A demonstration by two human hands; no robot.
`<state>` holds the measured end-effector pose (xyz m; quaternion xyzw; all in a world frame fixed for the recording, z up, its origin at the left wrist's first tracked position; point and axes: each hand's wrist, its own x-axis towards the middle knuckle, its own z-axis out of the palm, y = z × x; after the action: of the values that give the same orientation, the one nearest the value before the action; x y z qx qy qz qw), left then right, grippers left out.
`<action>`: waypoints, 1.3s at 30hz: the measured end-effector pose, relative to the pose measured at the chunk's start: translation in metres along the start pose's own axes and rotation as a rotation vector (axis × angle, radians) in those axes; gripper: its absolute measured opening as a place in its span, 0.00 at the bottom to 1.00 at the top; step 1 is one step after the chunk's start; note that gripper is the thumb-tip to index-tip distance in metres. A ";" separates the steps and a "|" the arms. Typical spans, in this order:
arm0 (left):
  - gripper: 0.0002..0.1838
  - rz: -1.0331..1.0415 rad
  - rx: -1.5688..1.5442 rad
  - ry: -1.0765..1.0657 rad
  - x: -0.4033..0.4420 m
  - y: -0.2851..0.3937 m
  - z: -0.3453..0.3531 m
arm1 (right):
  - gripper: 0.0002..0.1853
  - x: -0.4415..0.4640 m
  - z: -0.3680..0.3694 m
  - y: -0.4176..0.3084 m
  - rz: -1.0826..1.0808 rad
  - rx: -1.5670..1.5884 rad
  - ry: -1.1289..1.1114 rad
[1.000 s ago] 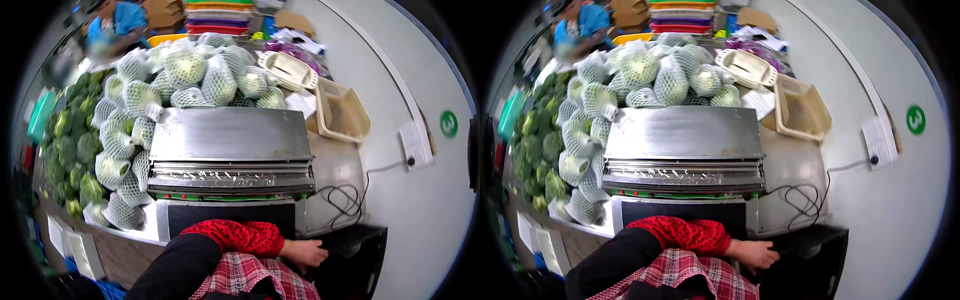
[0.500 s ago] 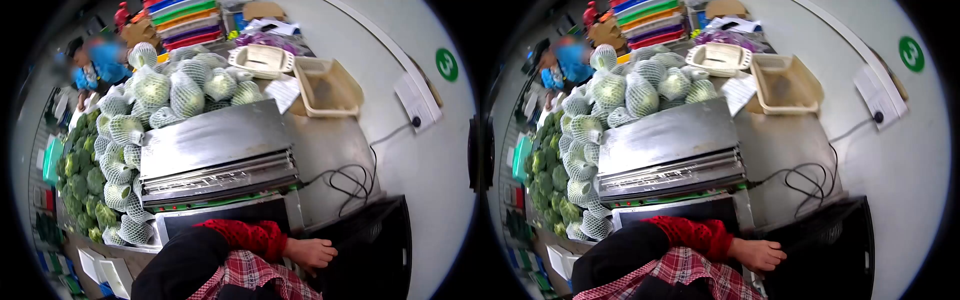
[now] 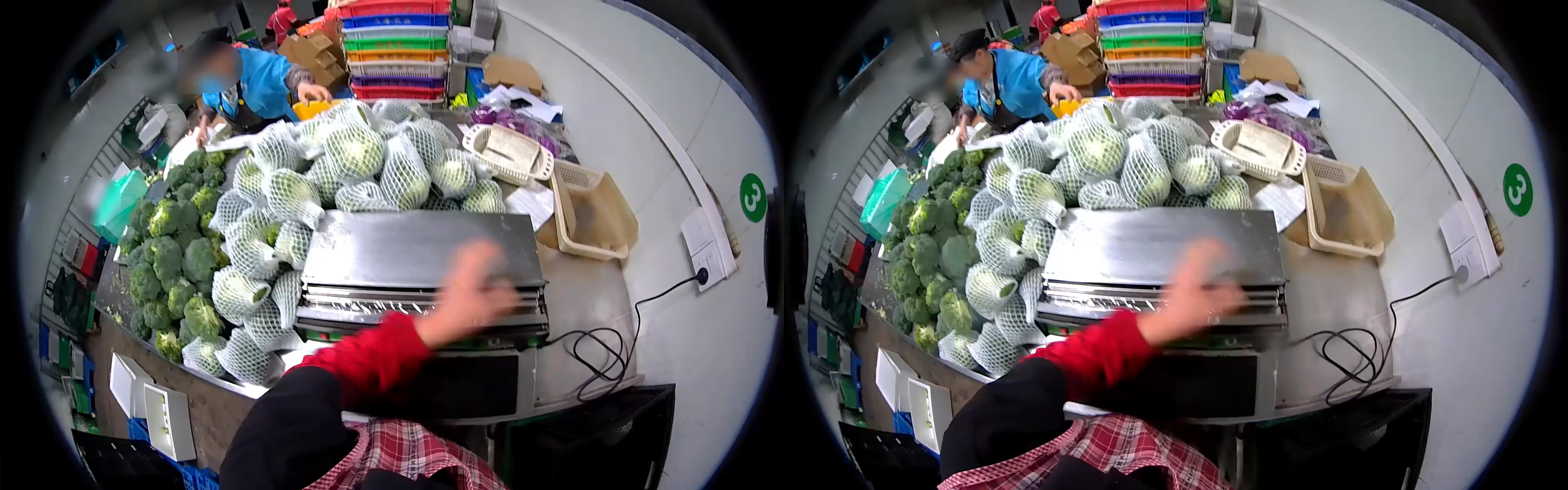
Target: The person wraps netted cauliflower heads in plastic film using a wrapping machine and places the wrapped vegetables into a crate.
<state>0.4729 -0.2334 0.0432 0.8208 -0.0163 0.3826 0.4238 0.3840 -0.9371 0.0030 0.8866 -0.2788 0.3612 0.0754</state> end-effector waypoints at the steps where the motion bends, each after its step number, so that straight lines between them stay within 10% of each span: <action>1: 0.32 -0.145 0.140 0.238 0.025 -0.039 -0.037 | 0.38 0.008 -0.014 -0.024 -0.076 0.111 0.067; 3: 0.40 -0.183 0.482 0.586 0.061 -0.130 -0.118 | 0.38 0.009 -0.030 -0.062 -0.224 0.323 0.207; 7: 0.45 -0.510 0.631 0.735 0.111 -0.204 -0.192 | 0.29 0.028 0.024 -0.257 -0.322 0.939 -0.308; 12: 0.44 -0.619 0.268 0.506 0.119 -0.267 -0.220 | 0.30 -0.031 -0.055 -0.505 -0.940 1.194 -0.636; 14: 0.28 -0.816 0.107 0.377 0.123 -0.257 -0.239 | 0.30 -0.065 -0.106 -0.580 -1.149 1.321 -0.613; 22: 0.23 -0.742 -0.513 0.565 0.089 -0.204 -0.246 | 0.40 -0.190 -0.201 -0.820 -1.152 1.620 -0.858; 26: 0.19 -0.642 -0.513 0.374 0.079 -0.113 -0.226 | 0.44 -0.195 -0.229 -0.829 -1.082 1.867 -1.053; 31: 0.24 -0.907 -0.371 0.038 0.035 -0.070 -0.182 | 0.36 -0.167 -0.192 -0.730 -1.186 1.669 -1.026; 32: 0.25 -0.967 -0.281 -0.073 0.021 -0.078 -0.169 | 0.34 -0.170 -0.178 -0.714 -1.149 1.445 -1.367; 34: 0.28 -1.157 -0.527 -0.084 0.005 -0.082 -0.154 | 0.29 -0.159 -0.155 -0.695 -1.266 1.362 -1.168; 36: 0.29 -1.108 -0.498 -0.046 0.003 -0.076 -0.151 | 0.25 -0.104 -0.117 -0.687 -0.848 1.449 -1.377; 39: 0.28 -1.101 -0.511 -0.012 -0.009 -0.084 -0.153 | 0.27 -0.036 0.025 -0.680 0.037 1.594 -0.932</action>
<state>0.4023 -0.0742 0.0330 0.5832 0.3171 0.0865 0.7429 0.7515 -0.3634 0.0063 0.7277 0.0359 0.0543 -0.6828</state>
